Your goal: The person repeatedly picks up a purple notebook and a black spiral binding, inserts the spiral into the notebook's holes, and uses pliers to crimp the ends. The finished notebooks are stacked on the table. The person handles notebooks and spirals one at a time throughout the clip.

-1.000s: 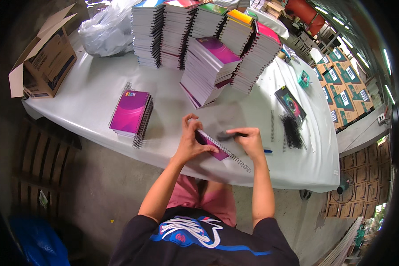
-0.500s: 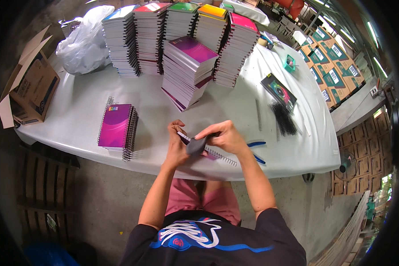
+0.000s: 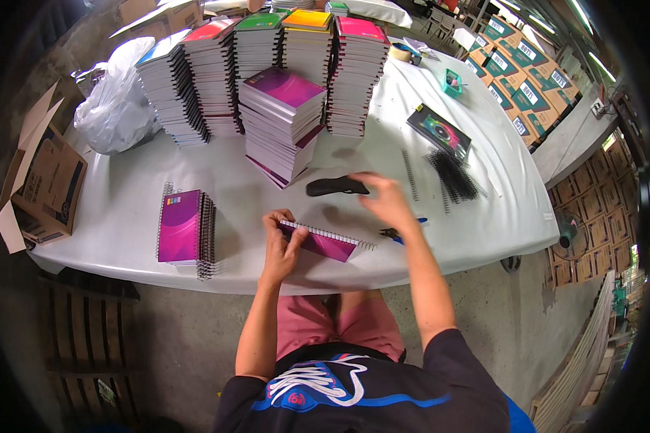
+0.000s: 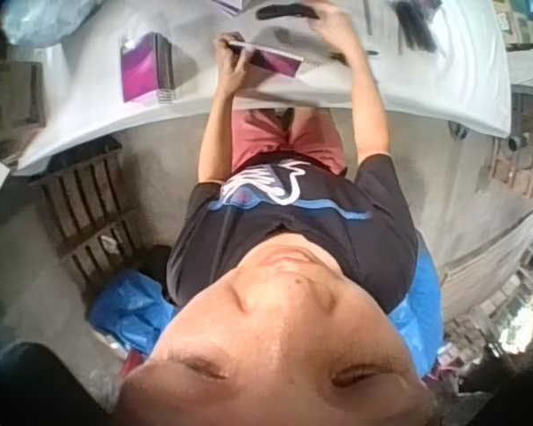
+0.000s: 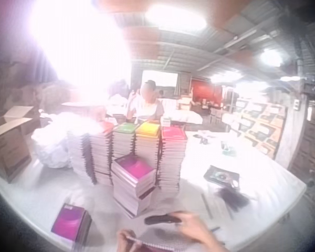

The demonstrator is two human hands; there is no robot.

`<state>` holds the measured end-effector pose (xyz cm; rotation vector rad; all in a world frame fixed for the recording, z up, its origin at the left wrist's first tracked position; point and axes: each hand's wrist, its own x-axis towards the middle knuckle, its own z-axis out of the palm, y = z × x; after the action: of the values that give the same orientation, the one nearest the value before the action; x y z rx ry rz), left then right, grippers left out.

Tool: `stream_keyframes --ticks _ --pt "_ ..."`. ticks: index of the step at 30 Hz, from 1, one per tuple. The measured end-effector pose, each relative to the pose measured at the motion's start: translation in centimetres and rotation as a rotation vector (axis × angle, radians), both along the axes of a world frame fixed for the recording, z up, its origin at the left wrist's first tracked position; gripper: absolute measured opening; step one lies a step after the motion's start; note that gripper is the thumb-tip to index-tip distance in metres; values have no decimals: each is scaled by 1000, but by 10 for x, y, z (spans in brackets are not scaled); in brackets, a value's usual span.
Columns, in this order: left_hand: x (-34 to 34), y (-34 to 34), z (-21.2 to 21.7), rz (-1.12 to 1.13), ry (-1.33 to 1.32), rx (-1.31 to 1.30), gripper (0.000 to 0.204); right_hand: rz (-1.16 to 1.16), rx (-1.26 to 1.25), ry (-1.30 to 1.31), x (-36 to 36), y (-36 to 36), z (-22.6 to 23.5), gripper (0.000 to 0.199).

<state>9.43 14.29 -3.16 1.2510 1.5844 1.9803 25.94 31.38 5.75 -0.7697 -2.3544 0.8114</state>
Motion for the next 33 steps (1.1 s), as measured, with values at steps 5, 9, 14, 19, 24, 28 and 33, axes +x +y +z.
stream_keyframes --ticks 5,9,14,19,24,28,33 --pt "14 -15 22 72 -374 101 36 -119 97 -294 106 -14 -9 53" --pt "31 -19 60 275 -83 28 65 -146 358 -325 150 -42 -64 47" --pt "40 -18 73 428 231 217 80 -164 38 151 83 -104 -18 41" --pt "37 -25 83 504 416 181 84 -51 375 69 36 -152 40 41" --pt "35 -34 87 490 280 135 91 -81 279 107 21 -154 42 43" --pt "37 -34 90 520 266 177 90 -50 203 119 18 -156 38 43" --pt "38 -36 90 527 278 155 92 -44 98 197 19 -158 38 43"
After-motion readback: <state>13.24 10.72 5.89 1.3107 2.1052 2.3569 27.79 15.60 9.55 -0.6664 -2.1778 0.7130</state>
